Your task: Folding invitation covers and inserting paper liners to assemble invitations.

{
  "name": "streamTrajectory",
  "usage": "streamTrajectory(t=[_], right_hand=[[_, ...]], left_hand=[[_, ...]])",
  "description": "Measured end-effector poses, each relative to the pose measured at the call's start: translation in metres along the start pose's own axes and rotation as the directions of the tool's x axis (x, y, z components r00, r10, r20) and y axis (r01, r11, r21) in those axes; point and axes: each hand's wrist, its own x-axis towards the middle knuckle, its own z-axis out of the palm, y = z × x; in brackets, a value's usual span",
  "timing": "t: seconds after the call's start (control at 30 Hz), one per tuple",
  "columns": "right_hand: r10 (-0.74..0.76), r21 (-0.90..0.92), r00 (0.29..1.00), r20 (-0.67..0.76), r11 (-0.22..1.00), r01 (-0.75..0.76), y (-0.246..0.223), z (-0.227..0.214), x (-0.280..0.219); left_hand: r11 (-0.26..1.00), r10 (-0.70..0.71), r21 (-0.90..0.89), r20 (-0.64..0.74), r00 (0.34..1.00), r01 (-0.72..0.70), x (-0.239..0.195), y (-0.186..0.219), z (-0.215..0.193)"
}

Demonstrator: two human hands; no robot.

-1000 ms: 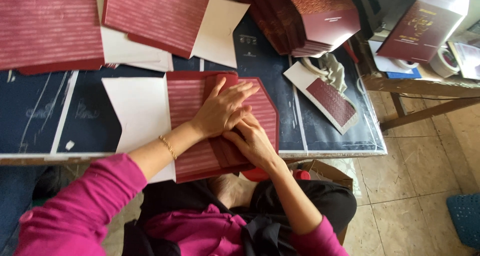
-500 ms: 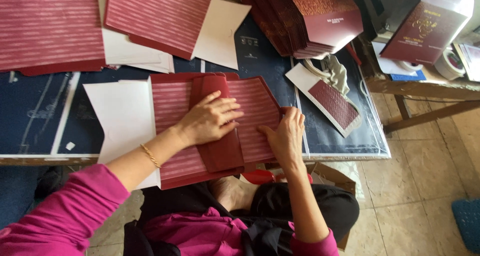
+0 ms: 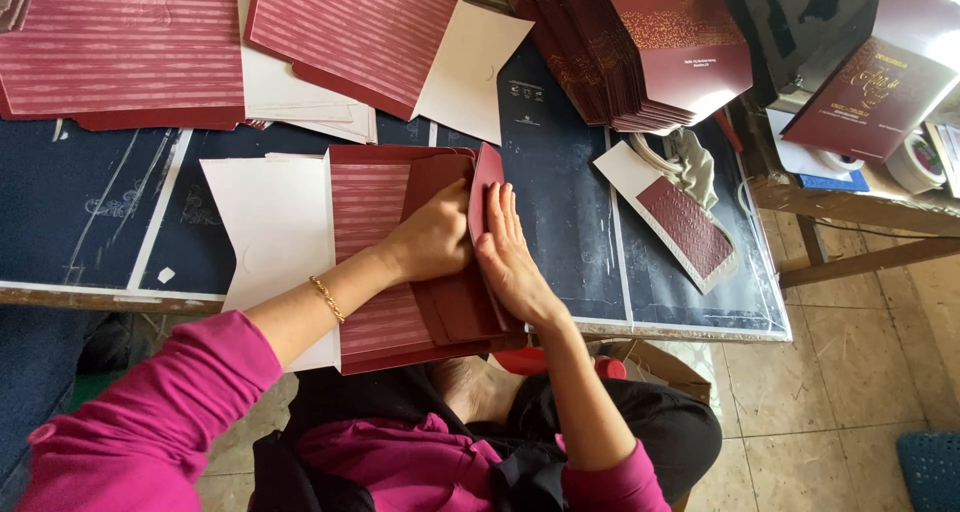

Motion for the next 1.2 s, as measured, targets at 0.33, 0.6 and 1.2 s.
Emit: streamTrajectory(t=[0.33,0.6,1.2], right_hand=[[0.089,-0.128,0.967,-0.238,0.984,-0.122,-0.011,0.006,-0.009],[0.499,-0.512,0.835,-0.234,0.667,-0.541,-0.058,-0.011,-0.041],[0.111,0.376,0.821,-0.559,0.917,0.132,-0.073,-0.040,-0.064]], left_hand=[[0.818,-0.531,-0.555,-0.624,0.573,0.153,0.049,0.013,0.001],[0.346,-0.631,-0.938,-0.235,0.739,-0.003,0.055,0.005,-0.048],[0.833,-0.028,0.553,0.092,0.995,-0.028,0.062,0.090,-0.224]])
